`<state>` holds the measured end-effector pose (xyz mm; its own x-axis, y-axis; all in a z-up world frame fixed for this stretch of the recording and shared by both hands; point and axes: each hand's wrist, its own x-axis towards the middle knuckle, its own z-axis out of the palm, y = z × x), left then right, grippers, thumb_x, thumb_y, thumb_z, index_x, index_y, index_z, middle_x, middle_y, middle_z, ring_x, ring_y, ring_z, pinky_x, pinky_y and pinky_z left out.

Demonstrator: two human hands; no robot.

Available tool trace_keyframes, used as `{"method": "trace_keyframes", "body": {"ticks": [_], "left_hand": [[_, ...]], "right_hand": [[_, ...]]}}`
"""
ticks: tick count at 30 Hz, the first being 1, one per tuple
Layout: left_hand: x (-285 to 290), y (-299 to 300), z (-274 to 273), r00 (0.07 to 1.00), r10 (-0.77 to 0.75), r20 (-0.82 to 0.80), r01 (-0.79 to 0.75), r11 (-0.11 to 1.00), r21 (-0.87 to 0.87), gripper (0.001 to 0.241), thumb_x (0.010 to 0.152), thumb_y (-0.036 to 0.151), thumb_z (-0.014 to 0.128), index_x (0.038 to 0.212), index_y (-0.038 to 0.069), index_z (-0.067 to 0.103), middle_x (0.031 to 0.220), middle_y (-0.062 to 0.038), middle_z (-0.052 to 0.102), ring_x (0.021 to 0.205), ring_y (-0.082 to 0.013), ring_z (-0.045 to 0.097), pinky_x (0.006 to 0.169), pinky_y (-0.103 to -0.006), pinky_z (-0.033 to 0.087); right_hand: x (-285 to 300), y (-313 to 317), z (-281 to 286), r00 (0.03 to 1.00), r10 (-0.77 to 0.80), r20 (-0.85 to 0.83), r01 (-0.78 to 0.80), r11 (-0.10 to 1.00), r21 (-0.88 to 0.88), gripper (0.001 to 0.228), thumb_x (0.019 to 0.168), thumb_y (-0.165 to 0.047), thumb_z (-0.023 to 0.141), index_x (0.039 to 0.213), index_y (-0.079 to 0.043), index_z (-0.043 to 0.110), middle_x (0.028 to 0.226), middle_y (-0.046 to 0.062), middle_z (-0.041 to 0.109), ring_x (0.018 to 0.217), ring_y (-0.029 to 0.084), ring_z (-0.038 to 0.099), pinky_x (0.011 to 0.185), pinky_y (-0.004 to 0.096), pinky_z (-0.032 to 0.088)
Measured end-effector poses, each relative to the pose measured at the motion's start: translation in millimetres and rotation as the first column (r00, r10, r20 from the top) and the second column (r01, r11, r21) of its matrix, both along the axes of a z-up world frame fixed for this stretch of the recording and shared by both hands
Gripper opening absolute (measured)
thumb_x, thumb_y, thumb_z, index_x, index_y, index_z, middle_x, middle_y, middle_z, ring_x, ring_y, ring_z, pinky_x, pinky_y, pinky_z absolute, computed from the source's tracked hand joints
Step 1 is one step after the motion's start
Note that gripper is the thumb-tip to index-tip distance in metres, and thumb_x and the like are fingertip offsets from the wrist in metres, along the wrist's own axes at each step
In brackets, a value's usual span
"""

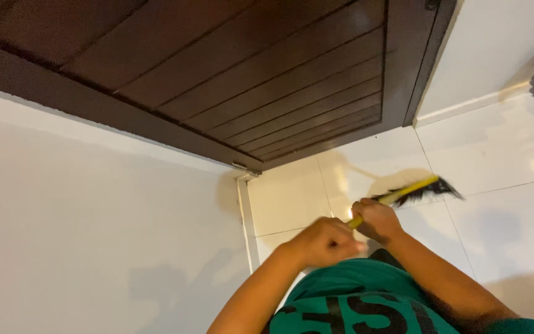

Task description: The person sweeps the tiled floor of a bedroom using a yellow broom. They move around the room, sweeping near a wooden table, a bed with a checkered cover, and a dark wooden door.

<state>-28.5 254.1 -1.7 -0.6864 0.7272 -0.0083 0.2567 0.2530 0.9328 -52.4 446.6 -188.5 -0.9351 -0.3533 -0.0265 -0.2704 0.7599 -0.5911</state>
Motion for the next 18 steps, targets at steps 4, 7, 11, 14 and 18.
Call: {"method": "trace_keyframes", "body": {"ticks": [4, 7, 11, 14, 18], "left_hand": [[6, 23, -29, 0.944, -0.155, -0.291, 0.143, 0.988, -0.064, 0.056, 0.097, 0.044, 0.071, 0.058, 0.012, 0.046, 0.057, -0.003, 0.048, 0.059, -0.0251, 0.048, 0.077, -0.0384, 0.043], [1, 32, -9, 0.899, -0.282, -0.335, 0.24, 0.957, -0.162, 0.059, 0.087, 0.046, 0.075, 0.052, 0.01, 0.045, 0.057, -0.004, 0.047, 0.062, -0.0277, 0.047, 0.071, -0.0395, 0.04], [-10, 24, 63, 0.959, -0.186, -0.214, 0.203, 0.977, 0.062, 0.054, 0.093, 0.046, 0.072, 0.061, 0.009, 0.05, 0.062, -0.004, 0.048, 0.063, -0.0253, 0.049, 0.069, -0.0375, 0.04], [-24, 9, 64, 0.98, -0.118, -0.158, 0.16, 0.946, 0.283, 0.046, 0.101, 0.043, 0.068, 0.07, 0.01, 0.059, 0.069, -0.005, 0.053, 0.068, -0.0241, 0.053, 0.075, -0.0364, 0.043], [-26, 11, 3, 0.997, 0.001, 0.071, -0.006, 0.997, 0.071, 0.046, 0.101, 0.034, 0.07, 0.064, 0.009, 0.056, 0.064, -0.006, 0.053, 0.062, -0.0234, 0.051, 0.064, -0.0351, 0.041]], "right_hand": [[-21, 2, -51, 0.998, -0.053, -0.023, 0.052, 0.998, -0.032, 0.021, 0.093, -0.032, 0.062, 0.096, -0.013, 0.071, 0.098, 0.009, 0.069, 0.088, 0.033, 0.069, 0.072, 0.045, 0.056], [-29, 4, -10, 0.993, -0.091, -0.08, 0.084, 0.993, -0.082, 0.028, 0.093, -0.035, 0.062, 0.101, -0.01, 0.073, 0.101, 0.01, 0.069, 0.089, 0.035, 0.068, 0.068, 0.045, 0.056], [-19, 5, 71, 0.969, -0.151, -0.194, 0.151, 0.988, -0.011, 0.028, 0.096, -0.039, 0.063, 0.09, -0.014, 0.073, 0.085, 0.006, 0.068, 0.083, 0.029, 0.068, 0.066, 0.045, 0.056], [-10, 5, 76, 0.933, -0.182, -0.31, 0.182, 0.983, -0.028, 0.03, 0.097, -0.038, 0.065, 0.082, -0.013, 0.07, 0.079, 0.007, 0.066, 0.081, 0.029, 0.067, 0.063, 0.046, 0.055], [-1, 13, 13, 0.964, -0.162, -0.213, 0.179, 0.982, 0.059, 0.029, 0.089, -0.038, 0.069, 0.077, -0.011, 0.069, 0.08, 0.011, 0.066, 0.081, 0.034, 0.067, 0.062, 0.05, 0.054]]}}
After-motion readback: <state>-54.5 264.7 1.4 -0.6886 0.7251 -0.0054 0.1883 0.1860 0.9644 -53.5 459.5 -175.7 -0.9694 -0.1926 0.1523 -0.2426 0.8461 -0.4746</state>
